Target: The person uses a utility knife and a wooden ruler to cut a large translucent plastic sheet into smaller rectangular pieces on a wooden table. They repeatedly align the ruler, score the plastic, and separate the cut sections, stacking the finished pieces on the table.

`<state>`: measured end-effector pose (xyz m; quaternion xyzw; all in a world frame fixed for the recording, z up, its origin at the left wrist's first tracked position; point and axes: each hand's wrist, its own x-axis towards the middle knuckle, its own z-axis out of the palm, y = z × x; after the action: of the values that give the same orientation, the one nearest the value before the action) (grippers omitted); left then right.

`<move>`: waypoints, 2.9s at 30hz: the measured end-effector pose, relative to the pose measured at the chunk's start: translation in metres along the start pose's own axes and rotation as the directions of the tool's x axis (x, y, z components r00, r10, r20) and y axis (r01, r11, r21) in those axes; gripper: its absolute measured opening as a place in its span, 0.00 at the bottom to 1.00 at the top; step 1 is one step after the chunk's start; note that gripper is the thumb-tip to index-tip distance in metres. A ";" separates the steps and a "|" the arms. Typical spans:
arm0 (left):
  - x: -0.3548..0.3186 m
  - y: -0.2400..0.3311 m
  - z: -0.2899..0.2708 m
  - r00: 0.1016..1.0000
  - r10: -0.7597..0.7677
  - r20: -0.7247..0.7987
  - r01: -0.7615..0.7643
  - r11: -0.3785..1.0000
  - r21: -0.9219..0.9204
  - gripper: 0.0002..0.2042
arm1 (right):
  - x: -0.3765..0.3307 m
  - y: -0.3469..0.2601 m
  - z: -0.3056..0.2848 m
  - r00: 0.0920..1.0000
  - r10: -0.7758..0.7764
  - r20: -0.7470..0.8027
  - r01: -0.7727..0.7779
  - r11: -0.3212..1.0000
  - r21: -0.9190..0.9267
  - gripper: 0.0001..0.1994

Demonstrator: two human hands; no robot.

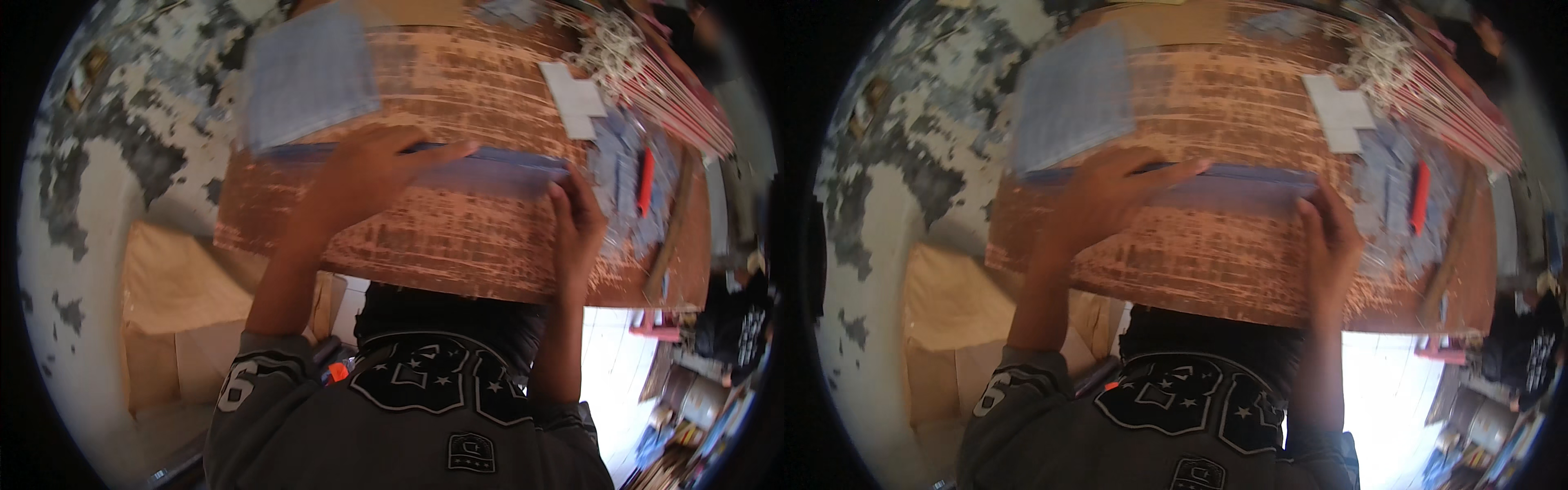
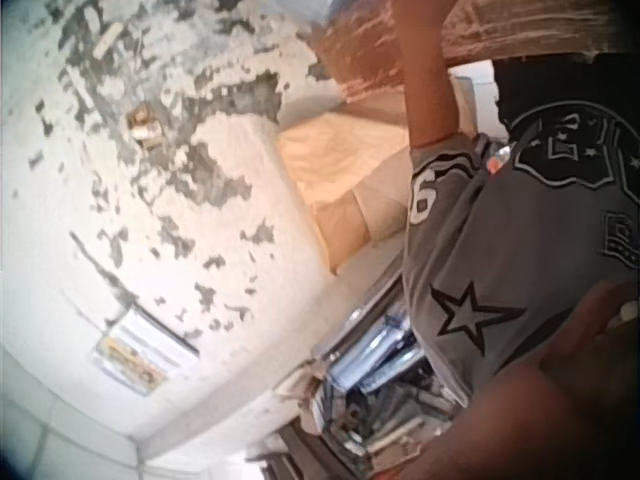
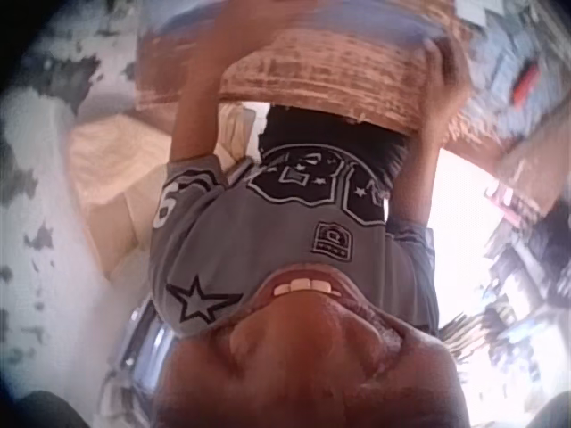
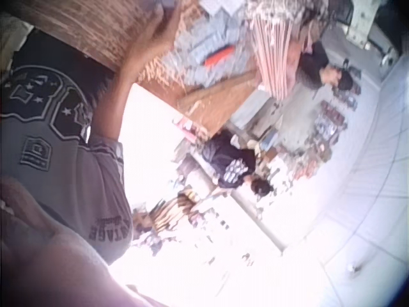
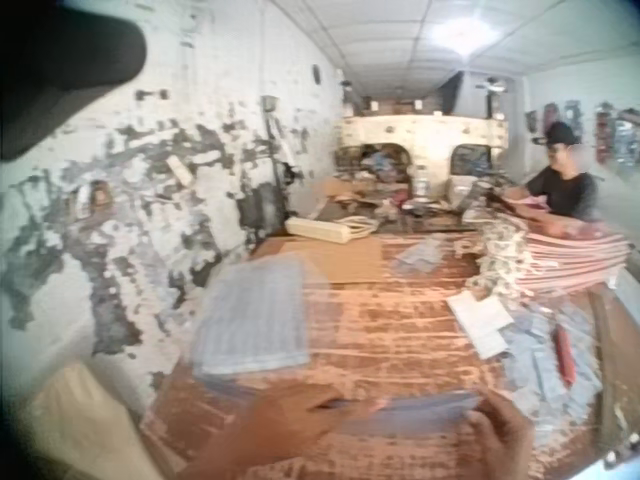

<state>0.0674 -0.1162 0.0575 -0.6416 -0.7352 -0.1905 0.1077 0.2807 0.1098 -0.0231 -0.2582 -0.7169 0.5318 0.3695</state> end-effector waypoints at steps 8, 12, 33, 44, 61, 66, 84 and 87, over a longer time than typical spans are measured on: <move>-0.020 -0.009 -0.001 0.985 -0.150 -0.088 0.149 0.989 -0.022 0.27 | 0.007 0.003 0.000 0.996 -0.038 0.082 0.033 0.997 0.064 0.09; -0.056 -0.031 -0.026 0.951 -0.268 -0.152 0.276 0.961 0.030 0.24 | 0.006 0.004 0.001 0.995 -0.030 0.098 0.022 0.996 0.084 0.09; -0.162 -0.094 0.009 0.430 -0.837 -0.338 0.373 0.506 -0.777 0.20 | -0.006 -0.008 0.000 0.999 -0.029 0.038 0.027 0.997 0.072 0.17; -0.147 -0.076 0.013 0.359 -0.856 -0.372 0.427 0.505 -0.750 0.17 | -0.020 -0.006 0.008 0.996 -0.064 -0.066 0.067 0.997 0.048 0.15; -0.136 -0.068 0.018 0.356 -0.851 -0.387 0.498 0.523 -0.692 0.22 | -0.017 -0.002 0.004 0.963 -0.250 -0.104 0.241 0.966 -0.094 0.14; -0.133 -0.063 0.019 0.382 -0.838 -0.389 0.433 0.534 -0.726 0.24 | -0.018 0.002 0.005 0.979 -0.177 -0.106 0.182 0.982 0.046 0.12; -0.122 -0.053 0.016 0.337 -0.862 -0.380 0.480 0.504 -0.718 0.23 | -0.014 0.001 0.000 0.996 -0.083 -0.014 0.084 0.991 0.108 0.12; -0.113 -0.044 0.015 0.315 -0.868 -0.384 0.513 0.497 -0.700 0.23 | -0.008 -0.006 -0.002 0.991 -0.132 0.020 0.130 0.989 0.074 0.13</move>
<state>0.0432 -0.2169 -0.0075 -0.1242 -0.7709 -0.6111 0.1295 0.2875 0.1027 -0.0194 -0.1902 -0.7170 0.5355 0.4038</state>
